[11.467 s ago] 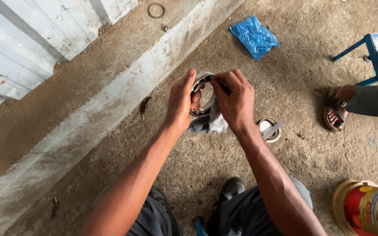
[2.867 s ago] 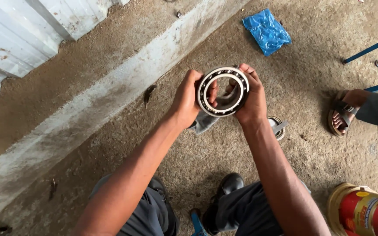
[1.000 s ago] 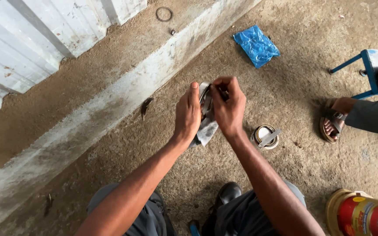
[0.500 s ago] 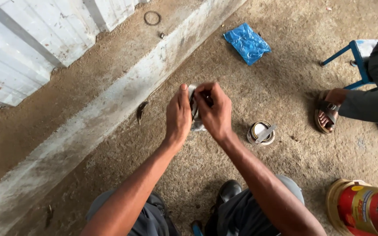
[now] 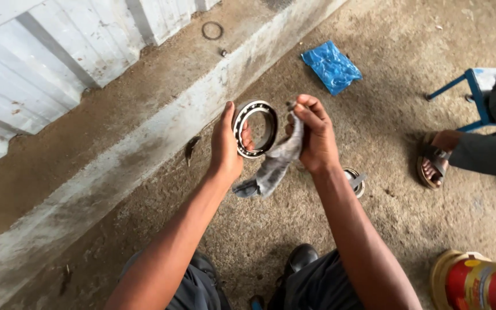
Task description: Cleaning and inspecting a large ball bearing using a cloth and a metal measuring tool.
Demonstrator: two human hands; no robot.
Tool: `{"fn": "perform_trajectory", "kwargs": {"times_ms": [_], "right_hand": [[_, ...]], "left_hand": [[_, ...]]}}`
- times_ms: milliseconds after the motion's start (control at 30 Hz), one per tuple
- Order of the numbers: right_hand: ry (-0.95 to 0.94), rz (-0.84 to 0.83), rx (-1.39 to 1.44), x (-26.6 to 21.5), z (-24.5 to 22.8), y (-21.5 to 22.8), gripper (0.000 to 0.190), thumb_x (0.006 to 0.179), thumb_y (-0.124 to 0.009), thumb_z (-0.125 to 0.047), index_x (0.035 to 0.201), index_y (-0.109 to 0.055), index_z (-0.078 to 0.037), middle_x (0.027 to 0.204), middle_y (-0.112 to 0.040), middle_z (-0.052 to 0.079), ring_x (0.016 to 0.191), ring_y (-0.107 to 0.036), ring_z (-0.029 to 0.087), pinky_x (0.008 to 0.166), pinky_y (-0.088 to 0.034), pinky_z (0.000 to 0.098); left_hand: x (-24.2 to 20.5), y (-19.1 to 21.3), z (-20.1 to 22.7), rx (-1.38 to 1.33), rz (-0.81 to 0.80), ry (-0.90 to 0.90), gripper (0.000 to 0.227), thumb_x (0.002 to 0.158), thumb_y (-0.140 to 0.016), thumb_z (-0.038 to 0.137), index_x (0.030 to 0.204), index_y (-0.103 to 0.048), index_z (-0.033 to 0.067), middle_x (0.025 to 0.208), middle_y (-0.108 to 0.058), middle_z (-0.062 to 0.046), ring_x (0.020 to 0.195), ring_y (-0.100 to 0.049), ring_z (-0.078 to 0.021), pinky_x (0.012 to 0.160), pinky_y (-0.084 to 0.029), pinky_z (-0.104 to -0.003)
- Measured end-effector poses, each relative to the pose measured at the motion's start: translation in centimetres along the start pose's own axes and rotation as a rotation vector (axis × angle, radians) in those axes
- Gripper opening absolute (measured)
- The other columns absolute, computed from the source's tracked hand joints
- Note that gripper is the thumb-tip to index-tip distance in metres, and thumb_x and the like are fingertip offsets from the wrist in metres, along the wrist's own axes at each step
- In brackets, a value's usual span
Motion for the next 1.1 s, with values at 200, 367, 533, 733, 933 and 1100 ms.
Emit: {"fn": "perform_trajectory", "kwargs": {"times_ms": [200, 367, 533, 733, 933, 1100], "right_hand": [[-0.002, -0.024, 0.032, -0.4, -0.8, 0.3, 0.023, 0.092, -0.075, -0.01, 0.113, -0.066, -0.013, 0.094, -0.063, -0.002, 0.083, -0.062, 0.011, 0.07, -0.054, 0.0274], [0.006, -0.074, 0.094, -0.6, -1.2, 0.0, 0.028, 0.092, -0.078, -0.011, 0.115, -0.063, -0.012, 0.098, -0.063, 0.002, 0.084, -0.06, 0.012, 0.072, -0.054, 0.0278], [0.013, -0.161, 0.19, -0.7, -2.0, -1.0, 0.03, 0.093, -0.078, -0.011, 0.118, -0.061, -0.011, 0.102, -0.061, 0.003, 0.087, -0.057, 0.012, 0.072, -0.05, 0.0263], [0.04, -0.202, 0.22, -1.2, -3.8, -2.7, 0.027, 0.094, -0.075, -0.011, 0.117, -0.061, -0.01, 0.1, -0.061, 0.002, 0.087, -0.057, 0.013, 0.073, -0.049, 0.0271], [0.107, -0.324, 0.264, -4.2, -6.5, -7.2, 0.025, 0.099, -0.074, -0.014, 0.119, -0.061, -0.008, 0.1, -0.061, 0.003, 0.085, -0.055, 0.013, 0.071, -0.047, 0.0266], [0.11, -0.403, 0.259, -7.5, -6.8, -11.1, 0.026, 0.097, -0.072, -0.013, 0.12, -0.061, -0.009, 0.102, -0.063, 0.003, 0.086, -0.057, 0.014, 0.072, -0.049, 0.0268]], "left_hand": [[-0.8, -1.1, 1.4, -0.421, -0.172, 0.05, 0.053, 0.109, -0.042, 0.05, 0.068, -0.047, 0.0154, 0.054, -0.038, 0.005, 0.047, -0.034, -0.0095, 0.046, -0.033, -0.028], [-1.5, -1.7, 3.1, -0.412, -0.247, -0.079, 0.052, 0.109, -0.041, 0.048, 0.069, -0.046, 0.0154, 0.056, -0.038, 0.003, 0.048, -0.034, -0.0107, 0.047, -0.032, -0.03], [-2.0, -1.9, 3.9, -0.462, -0.271, -0.083, 0.053, 0.109, -0.041, 0.05, 0.069, -0.045, 0.0151, 0.056, -0.038, 0.003, 0.049, -0.035, -0.0107, 0.048, -0.032, -0.03], [-3.5, -2.2, 5.1, -0.416, -0.224, -0.092, 0.054, 0.106, -0.046, 0.054, 0.068, -0.043, 0.0162, 0.055, -0.036, 0.003, 0.047, -0.033, -0.0103, 0.046, -0.031, -0.03], [-8.3, -3.0, 8.4, -0.483, -0.337, -0.127, 0.059, 0.106, -0.048, 0.055, 0.063, -0.04, 0.0155, 0.054, -0.033, 0.003, 0.046, -0.032, -0.0107, 0.045, -0.028, -0.029], [-14.7, -2.7, 9.9, -0.592, -0.435, -0.104, 0.06, 0.105, -0.047, 0.056, 0.062, -0.039, 0.0152, 0.051, -0.033, 0.002, 0.044, -0.032, -0.0115, 0.043, -0.027, -0.029]]}}
Point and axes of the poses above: each hand's wrist, its own x-axis towards the middle knuckle, its own y-axis out of the back of the hand, z = x × y, the point moved 7 cm from there along x, towards the middle knuckle
